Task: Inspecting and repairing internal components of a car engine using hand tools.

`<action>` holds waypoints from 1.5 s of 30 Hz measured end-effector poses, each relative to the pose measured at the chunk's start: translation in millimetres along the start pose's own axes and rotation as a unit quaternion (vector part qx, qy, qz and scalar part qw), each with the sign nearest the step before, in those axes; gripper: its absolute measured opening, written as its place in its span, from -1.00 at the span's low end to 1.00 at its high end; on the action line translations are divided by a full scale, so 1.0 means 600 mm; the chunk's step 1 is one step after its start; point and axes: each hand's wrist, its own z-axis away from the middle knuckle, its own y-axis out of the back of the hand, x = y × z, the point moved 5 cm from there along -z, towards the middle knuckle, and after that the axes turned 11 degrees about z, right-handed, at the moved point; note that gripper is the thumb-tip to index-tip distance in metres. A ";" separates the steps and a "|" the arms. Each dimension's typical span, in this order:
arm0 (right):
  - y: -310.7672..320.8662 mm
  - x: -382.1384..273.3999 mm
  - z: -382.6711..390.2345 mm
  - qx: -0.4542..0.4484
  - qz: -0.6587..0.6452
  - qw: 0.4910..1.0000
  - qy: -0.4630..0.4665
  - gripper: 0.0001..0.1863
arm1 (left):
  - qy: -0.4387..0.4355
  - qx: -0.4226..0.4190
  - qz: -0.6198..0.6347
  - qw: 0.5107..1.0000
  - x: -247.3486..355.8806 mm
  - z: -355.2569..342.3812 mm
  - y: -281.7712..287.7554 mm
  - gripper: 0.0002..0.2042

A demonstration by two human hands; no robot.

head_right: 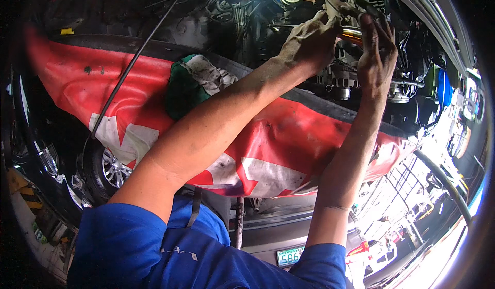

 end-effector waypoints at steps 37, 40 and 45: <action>-0.056 0.176 0.089 -0.135 -0.127 0.960 -0.209 -0.51 | -0.220 0.021 -0.023 0.975 0.065 -0.014 -0.069 -0.58; -0.041 0.063 0.058 -0.170 -0.187 0.935 -0.251 -0.59 | -0.092 -0.068 0.037 0.993 0.008 -0.005 -0.070 -0.72; -0.022 0.004 0.025 -0.102 -0.275 0.914 -0.281 -0.69 | -0.131 -0.065 0.007 0.989 0.017 -0.019 -0.046 -0.67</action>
